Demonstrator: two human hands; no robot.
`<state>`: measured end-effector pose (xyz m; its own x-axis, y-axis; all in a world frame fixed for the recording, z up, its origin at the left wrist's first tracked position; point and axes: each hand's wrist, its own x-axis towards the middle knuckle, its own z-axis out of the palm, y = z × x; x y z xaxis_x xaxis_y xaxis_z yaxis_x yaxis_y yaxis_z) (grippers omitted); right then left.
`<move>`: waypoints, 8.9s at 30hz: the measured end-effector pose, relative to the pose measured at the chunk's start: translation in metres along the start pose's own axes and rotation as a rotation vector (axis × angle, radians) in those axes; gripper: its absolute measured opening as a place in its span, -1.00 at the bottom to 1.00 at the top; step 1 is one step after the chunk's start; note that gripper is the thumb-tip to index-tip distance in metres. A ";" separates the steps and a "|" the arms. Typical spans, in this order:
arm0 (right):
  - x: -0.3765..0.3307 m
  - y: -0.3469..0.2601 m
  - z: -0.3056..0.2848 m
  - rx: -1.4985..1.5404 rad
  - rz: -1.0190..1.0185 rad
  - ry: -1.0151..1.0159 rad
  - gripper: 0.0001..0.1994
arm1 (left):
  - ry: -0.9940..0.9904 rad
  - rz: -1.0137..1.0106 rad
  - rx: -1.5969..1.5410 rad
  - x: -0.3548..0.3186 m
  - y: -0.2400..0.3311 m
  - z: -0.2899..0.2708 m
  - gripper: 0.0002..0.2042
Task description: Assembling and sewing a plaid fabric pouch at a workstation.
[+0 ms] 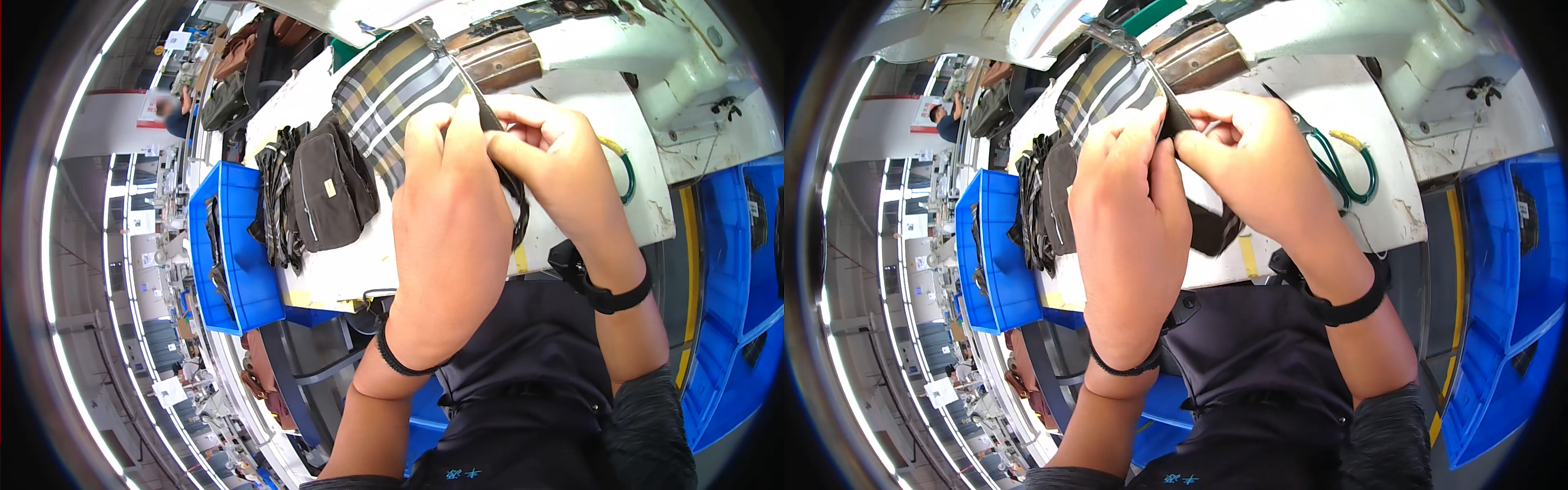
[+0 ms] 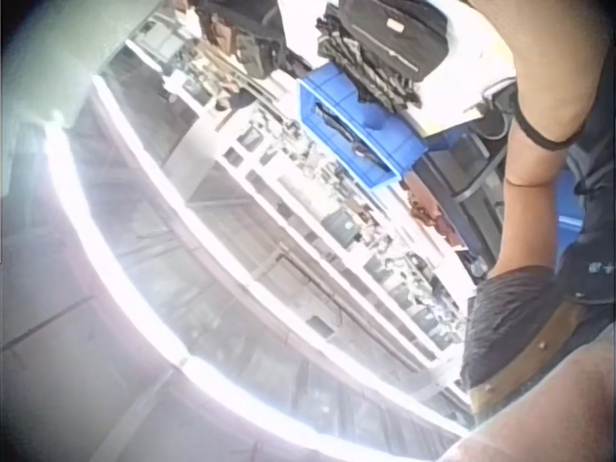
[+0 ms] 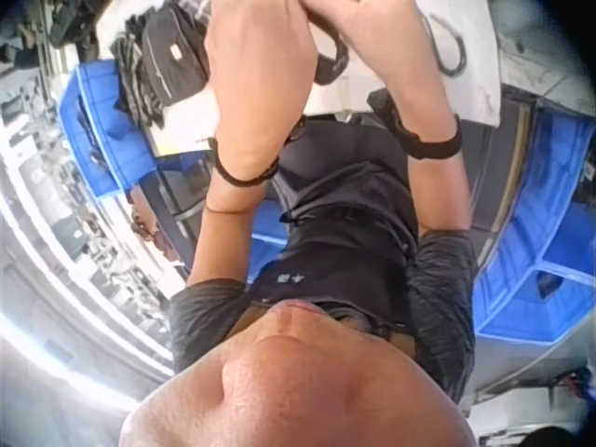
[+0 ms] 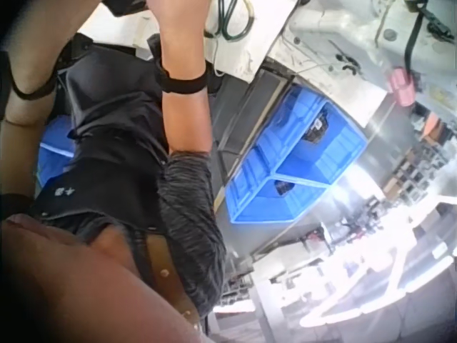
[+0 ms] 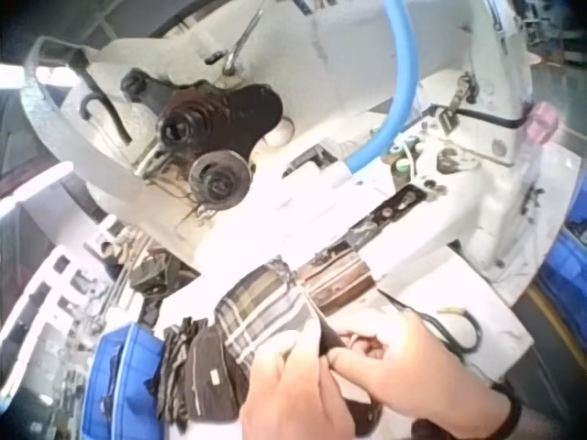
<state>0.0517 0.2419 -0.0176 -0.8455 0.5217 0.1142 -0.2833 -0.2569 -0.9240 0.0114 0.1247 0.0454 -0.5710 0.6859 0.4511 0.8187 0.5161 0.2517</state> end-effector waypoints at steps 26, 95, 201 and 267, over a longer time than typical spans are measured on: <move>-0.052 -0.007 0.002 0.162 0.046 0.018 -0.79 | 0.338 0.439 -0.046 -0.029 -0.025 0.005 -0.74; -0.013 0.009 0.037 -0.075 -0.232 0.328 -0.78 | 0.118 0.950 0.087 0.074 -0.110 -0.016 -0.68; 0.027 -0.003 0.027 -0.217 0.066 0.034 -0.60 | -0.167 0.387 -0.313 0.097 -0.116 -0.010 -0.76; -0.007 -0.003 0.040 -0.222 -0.095 0.189 -0.69 | -0.137 -0.441 -0.864 0.052 -0.075 -0.023 -0.79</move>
<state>0.0404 0.2058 -0.0013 -0.7146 0.6826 0.1532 -0.2334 -0.0262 -0.9720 -0.0784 0.1105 0.0698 -0.7937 0.6035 0.0760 0.2607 0.2246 0.9389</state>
